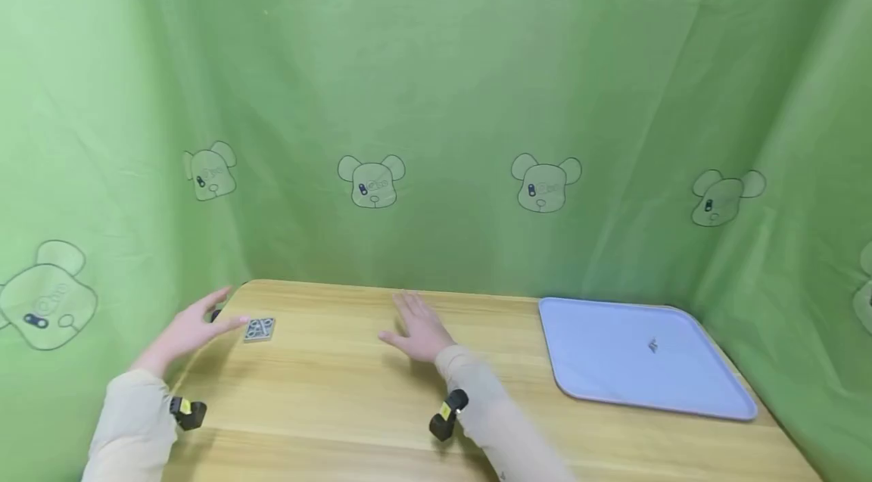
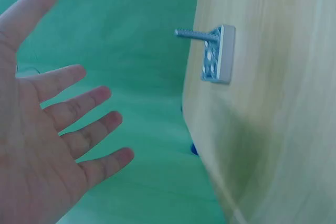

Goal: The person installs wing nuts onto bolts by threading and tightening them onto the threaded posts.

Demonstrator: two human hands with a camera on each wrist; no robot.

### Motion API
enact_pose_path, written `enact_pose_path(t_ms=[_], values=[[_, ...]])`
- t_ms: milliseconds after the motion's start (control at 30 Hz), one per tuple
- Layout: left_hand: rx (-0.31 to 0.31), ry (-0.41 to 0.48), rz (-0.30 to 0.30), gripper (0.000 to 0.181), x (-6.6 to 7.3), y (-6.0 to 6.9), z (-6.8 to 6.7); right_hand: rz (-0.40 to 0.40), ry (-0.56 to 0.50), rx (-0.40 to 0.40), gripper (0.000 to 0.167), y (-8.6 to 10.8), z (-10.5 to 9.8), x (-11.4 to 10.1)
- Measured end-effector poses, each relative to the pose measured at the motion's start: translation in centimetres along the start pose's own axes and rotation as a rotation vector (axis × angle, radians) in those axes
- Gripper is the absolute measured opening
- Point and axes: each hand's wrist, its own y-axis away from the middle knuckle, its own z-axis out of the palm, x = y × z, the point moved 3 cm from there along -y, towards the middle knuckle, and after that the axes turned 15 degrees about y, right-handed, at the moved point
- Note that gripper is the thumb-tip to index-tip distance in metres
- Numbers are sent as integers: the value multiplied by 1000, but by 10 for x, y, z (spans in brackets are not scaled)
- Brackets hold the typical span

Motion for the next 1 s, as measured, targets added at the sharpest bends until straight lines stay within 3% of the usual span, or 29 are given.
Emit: enact_pose_path(t_ms=[167,333,567,800,1000], values=[[-41,65,-11,90,-21,-4,5,-41,-9,-20,83,-14,11,-32],[-89,124,-60,85,-38,-13,13,-65,-17,-35,84,-26,21,-60],[-108,110,-115,84,-49,-26,24,-69,-64,-73,83,-42,43,-89],[-120,113,-110,75,-59,-39,33,-66,-90,-76,85,-45,55,-108],[-88,121,-92,67,-60,-42,37,-64,-76,-90,86,-42,59,-115]])
